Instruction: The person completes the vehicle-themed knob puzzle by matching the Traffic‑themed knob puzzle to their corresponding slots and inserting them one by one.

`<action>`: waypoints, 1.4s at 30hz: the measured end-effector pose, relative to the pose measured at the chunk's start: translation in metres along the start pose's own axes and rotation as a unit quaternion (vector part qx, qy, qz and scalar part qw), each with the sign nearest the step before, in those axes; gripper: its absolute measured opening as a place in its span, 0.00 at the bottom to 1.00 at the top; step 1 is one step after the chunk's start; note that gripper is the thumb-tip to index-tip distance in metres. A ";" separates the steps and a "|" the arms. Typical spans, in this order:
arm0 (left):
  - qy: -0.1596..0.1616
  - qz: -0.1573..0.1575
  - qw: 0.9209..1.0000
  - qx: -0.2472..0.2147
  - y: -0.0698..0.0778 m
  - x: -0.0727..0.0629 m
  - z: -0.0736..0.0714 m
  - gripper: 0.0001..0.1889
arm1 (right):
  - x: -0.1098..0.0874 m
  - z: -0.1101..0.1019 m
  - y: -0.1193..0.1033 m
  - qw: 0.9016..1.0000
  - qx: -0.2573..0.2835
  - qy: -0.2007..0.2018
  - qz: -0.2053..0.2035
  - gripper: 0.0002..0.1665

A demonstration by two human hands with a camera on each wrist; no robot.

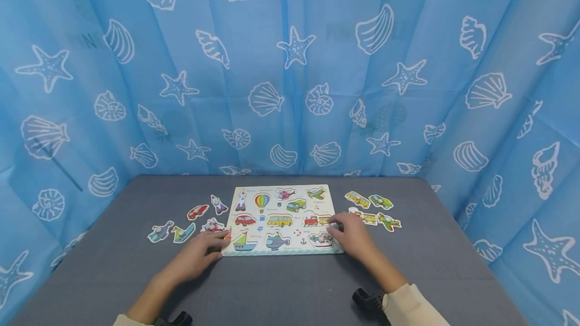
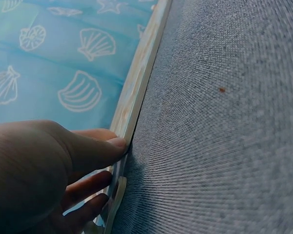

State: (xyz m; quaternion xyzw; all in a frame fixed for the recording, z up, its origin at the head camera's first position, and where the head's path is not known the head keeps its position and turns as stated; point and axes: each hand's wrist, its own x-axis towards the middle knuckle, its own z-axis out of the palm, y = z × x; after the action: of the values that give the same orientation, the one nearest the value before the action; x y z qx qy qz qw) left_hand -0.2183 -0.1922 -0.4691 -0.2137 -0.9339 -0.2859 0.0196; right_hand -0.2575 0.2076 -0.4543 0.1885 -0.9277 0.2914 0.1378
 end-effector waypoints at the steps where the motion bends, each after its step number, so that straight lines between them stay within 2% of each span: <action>1: 0.001 0.000 1.000 0.000 0.000 0.000 0.000 0.17 | 0.001 -0.001 0.002 1.000 -0.002 0.004 0.001 0.09; 8: 0.003 0.003 1.000 0.000 0.000 -0.001 0.000 0.17 | 0.006 -0.005 0.018 0.999 -0.018 0.032 0.036 0.07; 13: 0.003 0.003 1.000 0.001 0.000 0.000 0.001 0.17 | 0.006 -0.005 0.030 0.997 -0.032 0.051 0.045 0.05; 18: 0.004 0.000 1.000 -0.002 -0.001 -0.001 0.001 0.17 | 0.006 -0.006 0.039 0.996 -0.040 0.070 0.036 0.05; 27: 0.000 -0.004 1.000 -0.001 -0.002 -0.001 0.001 0.17 | 0.007 -0.002 0.054 0.993 -0.048 0.110 -0.013 0.09; 33: 0.006 0.000 1.000 0.006 -0.003 -0.001 0.002 0.17 | 0.008 -0.002 0.061 0.992 -0.064 0.110 -0.013 0.08; 42: 0.012 0.003 1.000 0.008 0.000 -0.001 0.002 0.16 | 0.007 -0.009 0.070 0.993 -0.078 0.085 0.018 0.08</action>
State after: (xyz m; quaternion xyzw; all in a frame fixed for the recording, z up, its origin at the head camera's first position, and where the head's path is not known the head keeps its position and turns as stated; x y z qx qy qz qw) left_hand -0.2169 -0.1916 -0.4704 -0.2133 -0.9350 -0.2812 0.0337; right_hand -0.2929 0.2646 -0.4787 0.1347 -0.9359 0.2352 0.2249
